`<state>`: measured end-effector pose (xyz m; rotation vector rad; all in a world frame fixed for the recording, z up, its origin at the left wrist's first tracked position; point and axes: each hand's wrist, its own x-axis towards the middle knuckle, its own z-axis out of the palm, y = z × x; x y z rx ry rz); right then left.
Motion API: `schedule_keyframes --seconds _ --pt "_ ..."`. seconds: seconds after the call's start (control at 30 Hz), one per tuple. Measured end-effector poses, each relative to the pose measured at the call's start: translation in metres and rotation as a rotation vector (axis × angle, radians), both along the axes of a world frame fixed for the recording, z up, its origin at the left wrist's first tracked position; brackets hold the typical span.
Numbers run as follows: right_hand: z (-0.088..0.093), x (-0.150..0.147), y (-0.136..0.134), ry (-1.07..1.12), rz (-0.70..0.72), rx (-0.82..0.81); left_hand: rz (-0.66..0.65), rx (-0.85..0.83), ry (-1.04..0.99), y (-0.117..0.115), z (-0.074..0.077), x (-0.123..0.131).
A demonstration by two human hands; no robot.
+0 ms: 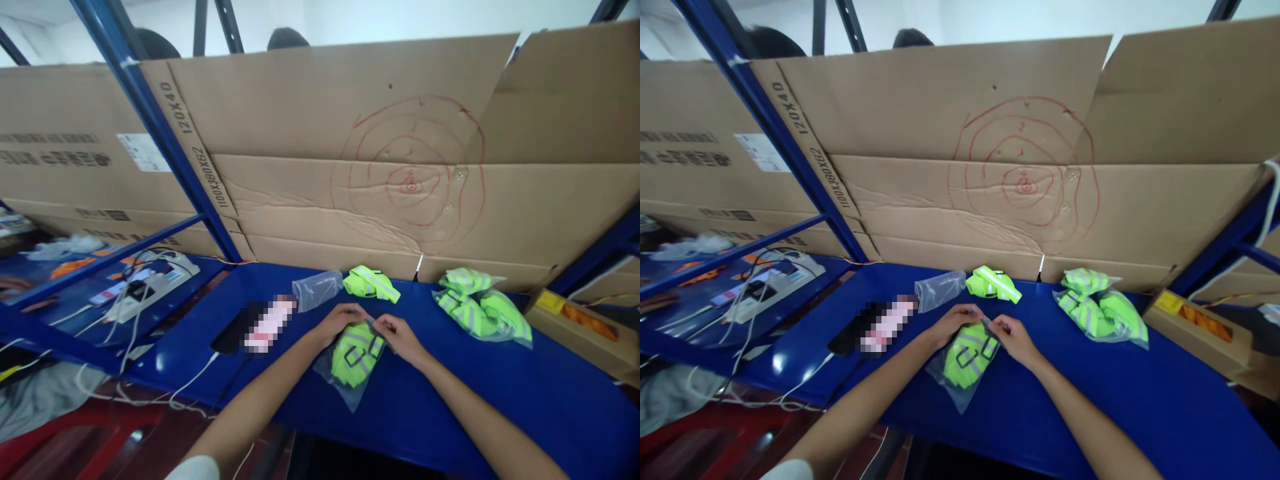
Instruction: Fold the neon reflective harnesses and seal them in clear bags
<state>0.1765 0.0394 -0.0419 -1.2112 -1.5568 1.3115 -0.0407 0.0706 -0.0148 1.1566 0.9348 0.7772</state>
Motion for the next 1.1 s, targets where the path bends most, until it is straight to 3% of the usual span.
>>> schedule_keyframes --seconds 0.13,0.3,0.63,1.1 --pt "0.000 0.000 -0.003 0.003 -0.017 0.065 -0.029 0.056 -0.014 -0.005 -0.004 0.001" --pt "0.003 0.000 -0.009 -0.029 -0.020 0.104 0.063 0.208 0.000 -0.007 -0.008 0.009" --pt "0.011 0.003 -0.014 -0.034 -0.087 0.094 0.111 0.246 0.033 -0.004 -0.007 -0.001" --pt "0.008 0.007 -0.016 -0.023 0.019 0.125 0.014 0.369 0.045 -0.015 -0.012 0.015"
